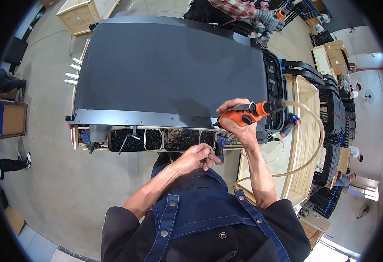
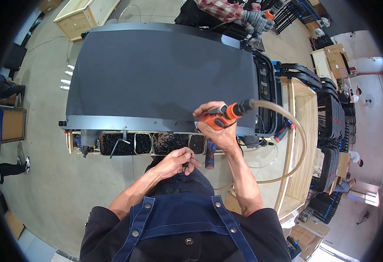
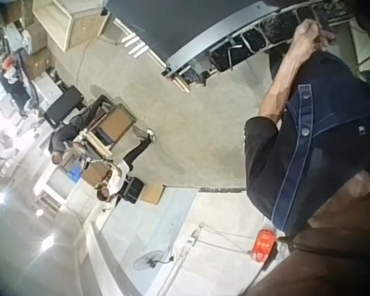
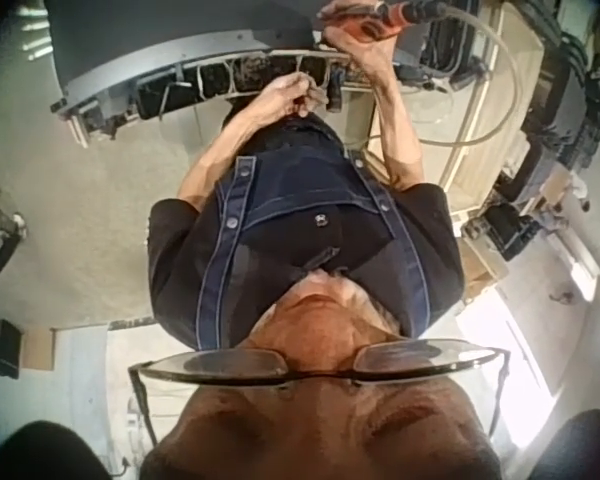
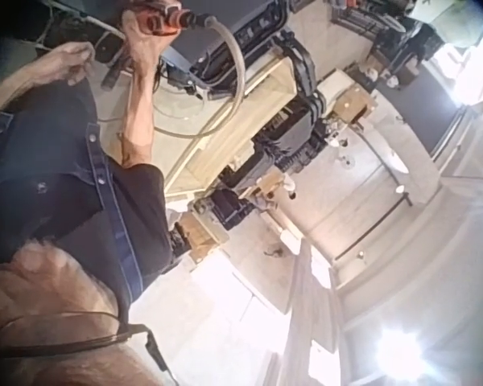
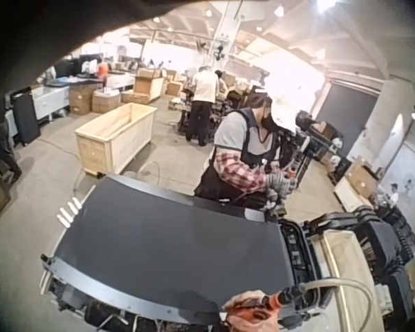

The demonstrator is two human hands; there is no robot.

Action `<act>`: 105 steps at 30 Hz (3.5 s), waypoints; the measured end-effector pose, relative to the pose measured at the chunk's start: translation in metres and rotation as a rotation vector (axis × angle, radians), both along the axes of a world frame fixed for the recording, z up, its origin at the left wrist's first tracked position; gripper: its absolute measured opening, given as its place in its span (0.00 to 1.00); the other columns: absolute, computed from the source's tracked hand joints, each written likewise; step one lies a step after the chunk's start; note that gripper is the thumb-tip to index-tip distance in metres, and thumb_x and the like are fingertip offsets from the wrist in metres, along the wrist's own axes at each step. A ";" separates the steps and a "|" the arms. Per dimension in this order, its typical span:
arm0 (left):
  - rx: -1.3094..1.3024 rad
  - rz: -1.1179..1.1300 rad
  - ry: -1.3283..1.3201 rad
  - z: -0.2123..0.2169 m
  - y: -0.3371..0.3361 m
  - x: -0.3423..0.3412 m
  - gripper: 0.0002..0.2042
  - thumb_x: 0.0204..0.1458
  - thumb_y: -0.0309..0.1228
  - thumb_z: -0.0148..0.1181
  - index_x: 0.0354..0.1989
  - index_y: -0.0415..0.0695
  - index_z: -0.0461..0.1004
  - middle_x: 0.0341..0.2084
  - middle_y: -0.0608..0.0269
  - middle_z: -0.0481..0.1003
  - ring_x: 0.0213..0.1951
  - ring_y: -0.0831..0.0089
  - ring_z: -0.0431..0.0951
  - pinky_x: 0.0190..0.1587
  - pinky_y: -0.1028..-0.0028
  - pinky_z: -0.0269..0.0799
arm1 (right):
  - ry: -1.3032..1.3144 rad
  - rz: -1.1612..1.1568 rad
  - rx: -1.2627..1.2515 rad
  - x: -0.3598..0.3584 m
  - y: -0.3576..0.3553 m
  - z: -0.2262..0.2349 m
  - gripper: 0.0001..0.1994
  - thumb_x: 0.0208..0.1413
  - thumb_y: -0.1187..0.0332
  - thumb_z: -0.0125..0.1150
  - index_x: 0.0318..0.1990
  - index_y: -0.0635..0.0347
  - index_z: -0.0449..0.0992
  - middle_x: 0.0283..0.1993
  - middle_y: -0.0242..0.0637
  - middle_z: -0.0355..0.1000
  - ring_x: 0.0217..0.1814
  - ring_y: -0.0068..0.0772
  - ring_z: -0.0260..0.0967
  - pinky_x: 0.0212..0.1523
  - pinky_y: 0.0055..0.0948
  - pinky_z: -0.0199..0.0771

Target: Assembling the housing and internal components of a treadmill using power tools in a factory setting.

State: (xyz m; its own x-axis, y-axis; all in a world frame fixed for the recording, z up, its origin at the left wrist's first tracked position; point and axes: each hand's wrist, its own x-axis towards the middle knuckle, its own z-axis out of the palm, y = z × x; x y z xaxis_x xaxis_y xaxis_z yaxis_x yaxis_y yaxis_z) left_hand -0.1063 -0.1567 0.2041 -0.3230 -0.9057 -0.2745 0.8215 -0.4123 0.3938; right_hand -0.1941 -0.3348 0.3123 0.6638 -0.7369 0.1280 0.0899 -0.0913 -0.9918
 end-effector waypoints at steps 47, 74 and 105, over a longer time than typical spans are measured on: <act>0.165 0.802 0.132 0.017 0.036 0.010 0.11 0.64 0.39 0.61 0.45 0.44 0.76 0.33 0.65 0.78 0.34 0.75 0.77 0.35 0.76 0.75 | -0.508 0.124 0.438 0.006 0.023 0.009 0.23 0.51 0.75 0.66 0.56 0.54 0.68 0.51 0.41 0.74 0.49 0.42 0.77 0.62 0.55 0.73; 0.390 0.588 0.566 -0.038 0.059 0.148 0.19 0.66 0.52 0.53 0.40 0.46 0.69 0.19 0.77 0.60 0.18 0.86 0.55 0.17 0.83 0.49 | -0.117 0.195 -0.097 0.194 0.131 -0.005 0.23 0.49 0.86 0.68 0.52 0.63 0.68 0.48 0.49 0.76 0.49 0.39 0.79 0.52 0.39 0.83; 0.172 0.761 0.009 -0.020 0.154 0.169 0.16 0.60 0.31 0.68 0.53 0.38 0.75 0.37 0.59 0.80 0.34 0.77 0.78 0.38 0.75 0.76 | -0.405 0.223 0.426 0.180 0.122 0.011 0.27 0.50 0.75 0.68 0.59 0.55 0.67 0.52 0.44 0.75 0.51 0.44 0.78 0.61 0.56 0.75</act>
State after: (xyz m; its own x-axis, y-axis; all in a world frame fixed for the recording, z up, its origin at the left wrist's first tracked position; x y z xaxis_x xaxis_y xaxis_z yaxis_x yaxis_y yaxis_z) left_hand 0.0625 -0.0023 0.1840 0.3674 -0.8237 -0.4318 0.9057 0.2113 0.3676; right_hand -0.0145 -0.2127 0.3228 0.7674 -0.6284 0.1273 0.4376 0.3683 -0.8203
